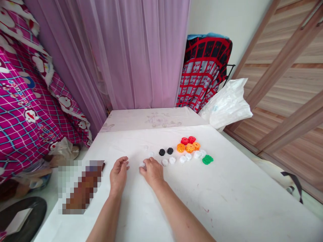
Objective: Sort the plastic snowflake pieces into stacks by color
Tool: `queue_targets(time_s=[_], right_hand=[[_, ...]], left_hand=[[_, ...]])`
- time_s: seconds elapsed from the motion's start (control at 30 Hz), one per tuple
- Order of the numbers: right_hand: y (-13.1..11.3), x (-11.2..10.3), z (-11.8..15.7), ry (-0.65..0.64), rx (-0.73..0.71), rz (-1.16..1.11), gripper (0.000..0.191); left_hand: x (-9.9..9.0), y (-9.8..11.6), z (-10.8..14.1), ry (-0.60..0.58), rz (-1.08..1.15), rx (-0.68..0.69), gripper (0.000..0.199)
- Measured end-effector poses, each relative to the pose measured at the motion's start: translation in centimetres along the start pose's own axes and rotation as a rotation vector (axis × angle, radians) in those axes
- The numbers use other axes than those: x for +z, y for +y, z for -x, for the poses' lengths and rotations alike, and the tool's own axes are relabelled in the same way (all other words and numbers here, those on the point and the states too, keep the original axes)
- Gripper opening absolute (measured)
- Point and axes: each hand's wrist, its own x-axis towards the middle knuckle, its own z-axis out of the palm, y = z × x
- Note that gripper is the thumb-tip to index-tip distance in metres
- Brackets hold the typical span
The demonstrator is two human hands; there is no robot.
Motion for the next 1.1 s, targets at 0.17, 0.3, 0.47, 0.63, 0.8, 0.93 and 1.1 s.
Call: queue_targets(time_s=[0.17,0.3,0.47,0.63,0.8,0.93,1.1], right_hand=[[1.2,-0.4,0.9,0.066,-0.027,-0.021,0.011],[5.2,-2.4,2.1,0.264,0.008,-0.033,0.015],[8.7,-3.9,2.2,0.313,0.096,0.049,0.014],[8.4,-3.6,2.0,0.27,0.114,0.085,0.013],[8.3,-3.7,2.1,0.24,0.148,0.093,0.013],[8.5,-3.7,2.1,0.227,0.155,0.097,0.014],[8.6,-3.8,2.3,0.255,0.13,0.081,0.02]], left_hand=[[0.0,0.4,0.2,-0.012,0.018,-0.032,0.035],[0.1,0.7,0.2,-0.034,0.004,-0.046,0.035],[0.2,0.6,0.3,-0.045,-0.04,-0.029,0.036],[0.1,0.4,0.2,-0.033,-0.041,-0.017,0.037],[0.1,0.2,0.2,-0.033,-0.037,-0.019,0.036],[0.1,0.2,0.2,-0.026,-0.04,-0.014,0.036],[0.1,0.3,0.2,-0.034,-0.034,-0.017,0.035]])
